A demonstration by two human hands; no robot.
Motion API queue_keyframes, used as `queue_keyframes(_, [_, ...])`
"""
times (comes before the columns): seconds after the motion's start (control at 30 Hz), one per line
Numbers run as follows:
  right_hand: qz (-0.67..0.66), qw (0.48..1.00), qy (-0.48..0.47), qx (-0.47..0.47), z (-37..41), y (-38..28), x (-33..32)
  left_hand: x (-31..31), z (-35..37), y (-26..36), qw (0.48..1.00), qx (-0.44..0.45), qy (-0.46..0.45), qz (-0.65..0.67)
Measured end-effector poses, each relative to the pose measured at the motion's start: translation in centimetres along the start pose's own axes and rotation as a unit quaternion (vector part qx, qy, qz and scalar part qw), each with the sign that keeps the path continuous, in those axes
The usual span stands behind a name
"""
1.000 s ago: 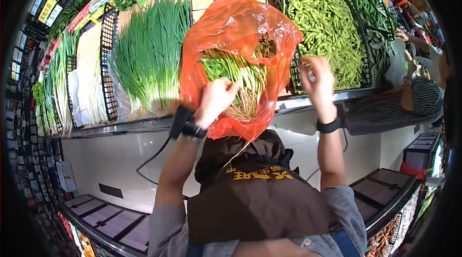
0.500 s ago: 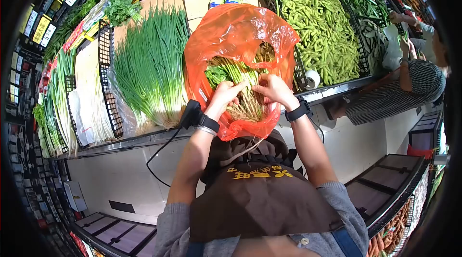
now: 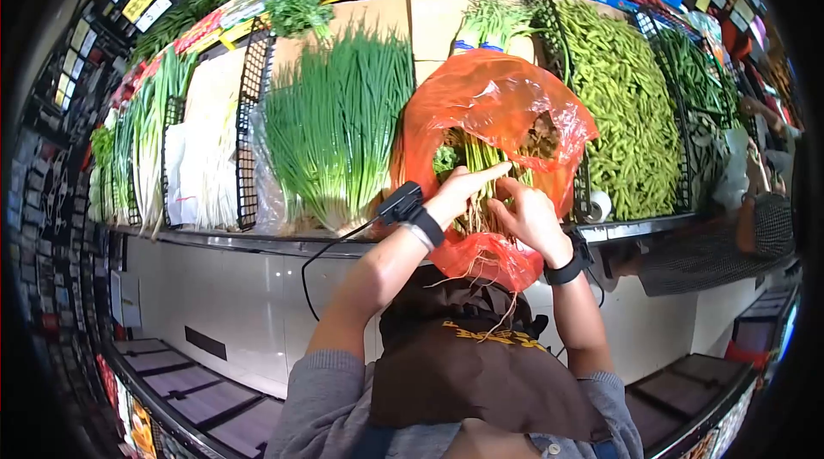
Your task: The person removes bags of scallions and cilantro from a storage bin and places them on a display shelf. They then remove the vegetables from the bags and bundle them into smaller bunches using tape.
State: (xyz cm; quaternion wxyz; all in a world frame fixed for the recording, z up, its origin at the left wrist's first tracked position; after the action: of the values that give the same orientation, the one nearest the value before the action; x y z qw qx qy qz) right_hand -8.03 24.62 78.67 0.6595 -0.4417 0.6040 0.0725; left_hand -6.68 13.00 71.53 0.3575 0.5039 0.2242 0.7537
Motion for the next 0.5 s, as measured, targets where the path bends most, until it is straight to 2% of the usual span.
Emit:
queue_keyframes(0.07, [-0.026,0.994,-0.025,-0.101,-0.3,-0.6,-0.1,-1.5,-1.3,-1.0,0.999,-0.023,0.025,0.025])
queue_keyframes(0.1, [-0.040,0.991,-0.094,-0.083,-0.6,-1.0,-1.4,-1.7,-1.3,-1.3,0.997,-0.044,0.025,0.054])
queue_keyframes(0.13, [-0.104,0.986,-0.090,-0.099,-1.0,0.5,-1.3,-1.8,-1.3,-1.6,0.994,-0.067,0.023,0.082])
queue_keyframes(0.2, [-0.064,0.992,-0.066,-0.090,-1.8,2.3,-2.2,-0.7,0.6,-0.6,0.981,-0.141,-0.011,0.133])
queue_keyframes(0.27, [-0.140,0.977,-0.131,-0.097,-2.6,2.9,-1.6,2.2,5.4,3.5,0.998,-0.030,-0.014,0.048])
queue_keyframes(0.33, [-0.226,0.953,-0.167,-0.110,-3.6,4.1,-0.3,2.2,4.3,3.0,0.982,-0.147,-0.050,0.108])
queue_keyframes(0.4, [-0.263,0.943,-0.192,-0.067,-4.6,7.2,1.8,0.3,4.9,2.0,0.989,-0.133,0.017,0.065])
queue_keyframes(0.43, [-0.097,0.976,-0.198,0.000,-3.9,5.5,-1.4,-2.1,4.3,0.2,0.986,-0.154,0.023,0.062])
queue_keyframes(0.47, [-0.056,0.986,-0.020,-0.155,-4.3,3.9,-2.4,-2.2,4.6,-0.1,0.984,-0.163,0.028,0.062])
queue_keyframes(0.5, [-0.091,0.989,-0.060,-0.101,-4.6,5.2,-2.0,-2.2,4.3,0.2,0.988,-0.142,0.037,0.051])
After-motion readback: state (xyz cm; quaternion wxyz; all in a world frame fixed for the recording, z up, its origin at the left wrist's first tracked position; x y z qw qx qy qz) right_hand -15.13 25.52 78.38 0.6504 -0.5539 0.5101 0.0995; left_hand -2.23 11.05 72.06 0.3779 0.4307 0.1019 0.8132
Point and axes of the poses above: each hand's wrist, its own z-axis away from the middle knuckle, its own x-axis out of the palm, y = z × x, the point moved 6 cm from there along -z, towards the middle knuckle, and after that the axes turned 8 degrees about z, right-handed, at the moved point
